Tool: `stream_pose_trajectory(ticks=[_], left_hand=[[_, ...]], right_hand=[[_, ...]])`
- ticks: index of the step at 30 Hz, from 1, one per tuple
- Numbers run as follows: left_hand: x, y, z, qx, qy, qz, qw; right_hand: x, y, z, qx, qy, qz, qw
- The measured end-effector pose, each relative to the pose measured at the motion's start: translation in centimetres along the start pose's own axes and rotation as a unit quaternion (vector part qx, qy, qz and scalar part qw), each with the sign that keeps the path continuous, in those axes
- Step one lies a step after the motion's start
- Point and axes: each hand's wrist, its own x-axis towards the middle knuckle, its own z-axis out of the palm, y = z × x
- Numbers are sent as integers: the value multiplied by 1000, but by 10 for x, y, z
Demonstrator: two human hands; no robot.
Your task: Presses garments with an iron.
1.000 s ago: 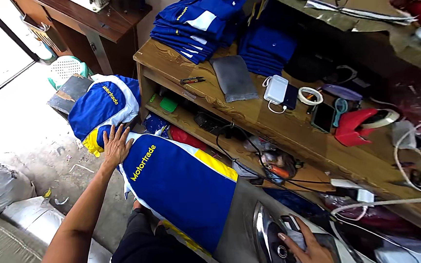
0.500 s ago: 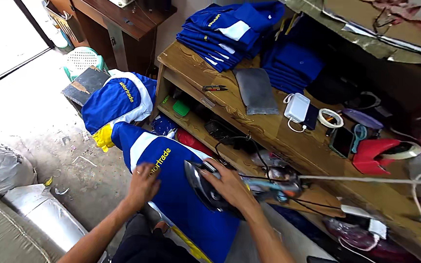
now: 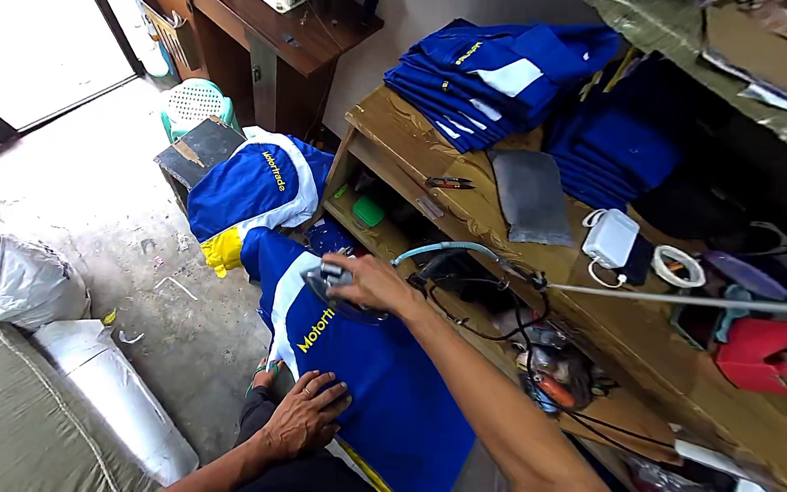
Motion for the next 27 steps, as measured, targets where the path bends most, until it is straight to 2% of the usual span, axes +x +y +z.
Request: stream_pose_trajectory(ticks=[2,4,6,10,12,16,19,23,27], left_hand=[[1,-2,0,-4,-2,0,1000],[0,-1,0,-9,-5,-2,1000],[0,-1,0,-8,-4,0,1000],[-2,1,2,-2,5,1,1000],[-3,2,3,10,7,0,1000],[-3,1,2,-10,15,7,1000],[-7,-2,-7,-71,71,7,995],[-19,-19,-40,-84,172,-98,977],[-7,-64,-88,-48,249,-194,948]], right_hand=[[-13,-6,3,-51,-73,-77,993],[-18,-11,5,-76,-93,-119,986],[-14,-10,2,-79,-81,-109,988],[0,-4,-4,-43,-3,22,999],[4,-4,-5,-28,14,54,998],[-2,-20,1,-43,-53,-17,997],[-12,-46,16,-56,-88,-54,993],[-39,-67,36,-44,-107,-88,989],[-85,-63,52,-29,-94,-92,991]])
